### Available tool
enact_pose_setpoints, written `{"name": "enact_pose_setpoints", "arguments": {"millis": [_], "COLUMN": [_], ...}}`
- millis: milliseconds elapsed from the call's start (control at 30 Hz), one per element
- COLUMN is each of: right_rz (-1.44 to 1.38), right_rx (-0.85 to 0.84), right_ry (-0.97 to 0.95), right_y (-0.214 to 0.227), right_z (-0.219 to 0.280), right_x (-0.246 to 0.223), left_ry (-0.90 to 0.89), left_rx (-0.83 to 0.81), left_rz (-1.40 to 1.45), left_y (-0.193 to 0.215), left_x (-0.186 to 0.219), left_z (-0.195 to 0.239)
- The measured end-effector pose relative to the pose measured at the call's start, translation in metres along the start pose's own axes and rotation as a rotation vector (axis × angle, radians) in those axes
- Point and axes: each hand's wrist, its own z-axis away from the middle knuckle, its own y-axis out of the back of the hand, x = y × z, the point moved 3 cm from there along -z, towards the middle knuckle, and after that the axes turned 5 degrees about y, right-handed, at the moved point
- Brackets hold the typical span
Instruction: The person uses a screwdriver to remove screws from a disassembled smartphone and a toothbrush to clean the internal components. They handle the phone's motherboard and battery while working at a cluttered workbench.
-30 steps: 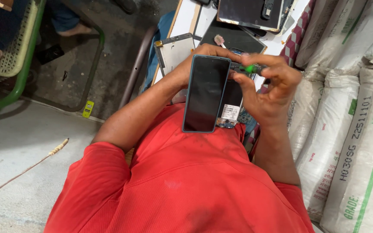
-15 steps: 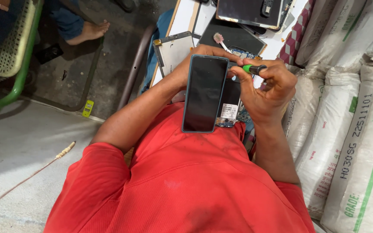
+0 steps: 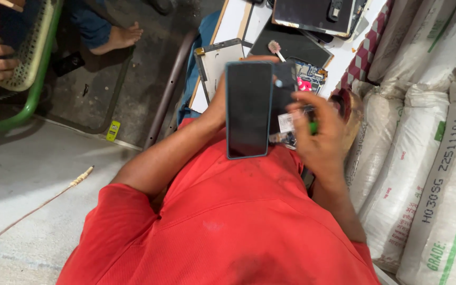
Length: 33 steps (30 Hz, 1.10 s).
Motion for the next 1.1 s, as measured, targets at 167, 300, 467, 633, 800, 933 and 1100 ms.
{"name": "enact_pose_setpoints", "arguments": {"millis": [167, 300, 467, 633, 800, 933, 1100], "right_rz": [-0.047, -0.303, -0.631, -0.473, -0.133, -0.020, 0.103], "right_rx": [-0.212, -0.230, -0.224, -0.139, -0.211, -0.300, -0.330], "right_ry": [-0.122, -0.226, -0.209, -0.337, -0.187, -0.240, -0.118], "right_y": [-0.037, -0.049, -0.065, -0.017, 0.030, 0.017, 0.000], "right_z": [-0.006, -0.016, -0.010, -0.006, 0.008, 0.018, 0.013], "right_x": [0.004, 0.021, 0.041, 0.073, 0.101, 0.113, 0.107], "left_ry": [-0.012, -0.173, -0.243, -0.355, -0.282, -0.309, -0.225], "left_rx": [0.128, 0.186, 0.230, 0.467, 0.688, 0.553, 0.451], "left_rz": [0.159, 0.020, 0.076, -0.013, 0.237, 0.544, 0.663], "left_y": [0.010, 0.007, 0.005, 0.032, 0.107, 0.148, 0.157], "left_x": [-0.009, -0.002, -0.003, 0.006, 0.014, 0.014, -0.001], "left_z": [0.008, 0.002, 0.005, -0.008, -0.010, 0.001, 0.004]}}
